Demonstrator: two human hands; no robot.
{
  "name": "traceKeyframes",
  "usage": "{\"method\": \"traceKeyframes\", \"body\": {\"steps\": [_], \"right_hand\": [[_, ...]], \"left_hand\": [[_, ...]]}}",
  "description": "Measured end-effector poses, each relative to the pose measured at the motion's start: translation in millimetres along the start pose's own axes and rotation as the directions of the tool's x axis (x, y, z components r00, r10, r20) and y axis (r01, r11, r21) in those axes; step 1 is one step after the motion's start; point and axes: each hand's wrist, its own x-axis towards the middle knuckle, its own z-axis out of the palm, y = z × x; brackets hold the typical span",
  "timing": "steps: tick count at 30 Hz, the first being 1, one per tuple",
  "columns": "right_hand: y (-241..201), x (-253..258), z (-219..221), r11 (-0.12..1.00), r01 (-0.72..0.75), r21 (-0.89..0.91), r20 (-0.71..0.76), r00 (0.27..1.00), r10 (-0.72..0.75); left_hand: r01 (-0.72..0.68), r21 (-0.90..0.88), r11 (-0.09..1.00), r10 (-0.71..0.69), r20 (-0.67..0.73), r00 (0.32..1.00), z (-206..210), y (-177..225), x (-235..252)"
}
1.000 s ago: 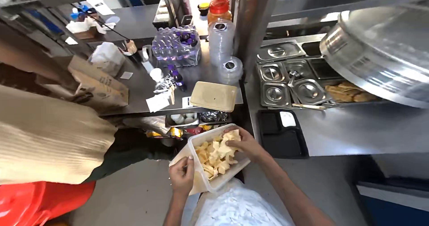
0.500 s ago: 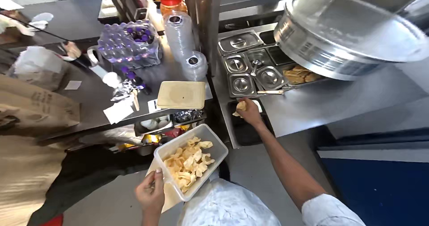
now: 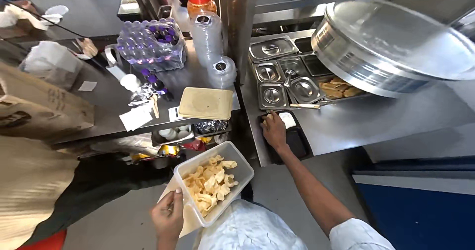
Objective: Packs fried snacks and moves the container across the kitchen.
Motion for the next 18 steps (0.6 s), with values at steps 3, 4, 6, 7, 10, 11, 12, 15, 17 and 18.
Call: {"method": "traceKeyframes", "body": {"steps": [3,4,6,7,10,11,12,15,17,18], "right_hand": [[6.5,-10.4,1.2,0.997,0.073,-0.01,-0.007,0.997,-0.073],[6.3,-12.2,5.0,0.994,0.107,-0.003,-0.026,0.994,-0.107],[7.3,-11.1,9.9,0.986,0.161,0.035,-0.077,0.984,-0.158],[7.4,-7.4,10.5,0.984,0.168,0.055,-0.098,0.982,-0.162],[7.7,-0.5,10.8,0.982,0.163,0.096,-0.094,0.984,-0.154],[9.1,1.3,13.0,0.983,0.164,0.081,-0.101,0.983,-0.155],[11.5,3.5,15.5,0.985,0.162,0.058,-0.106,0.982,-0.155],[12.0,8.0,19.8,0.984,0.175,0.04,-0.123,0.978,-0.169],[2.1,8.7,8.3,0.992,0.123,0.013,-0.028,0.992,-0.122],[0.7,9.0,4.3,0.994,0.105,-0.024,0.024,0.994,-0.105]], "left_hand": [[-0.026,0.019,0.999,0.026,0.019,0.999,1.6,1.7,1.2],[-0.022,0.035,0.999,0.021,0.026,0.999,-1.2,1.5,1.9],[0.014,0.035,0.999,-0.015,0.034,0.999,-3.6,-0.9,3.1],[0.03,0.029,0.999,-0.031,0.037,0.999,-3.4,-2.7,4.5],[0.058,0.018,0.998,-0.059,0.037,0.998,-3.2,-8.2,8.2],[0.067,0.014,0.998,-0.067,0.04,0.997,-3.5,-9.0,8.7],[0.072,0.006,0.997,-0.072,0.041,0.997,-3.1,-9.9,9.4],[0.079,-0.011,0.997,-0.078,0.04,0.996,-3.4,-12.1,10.5],[0.084,-0.013,0.996,-0.084,0.033,0.996,-2.7,-12.2,10.2],[0.089,-0.013,0.996,-0.088,0.032,0.996,-2.2,-12.4,9.6]]}}
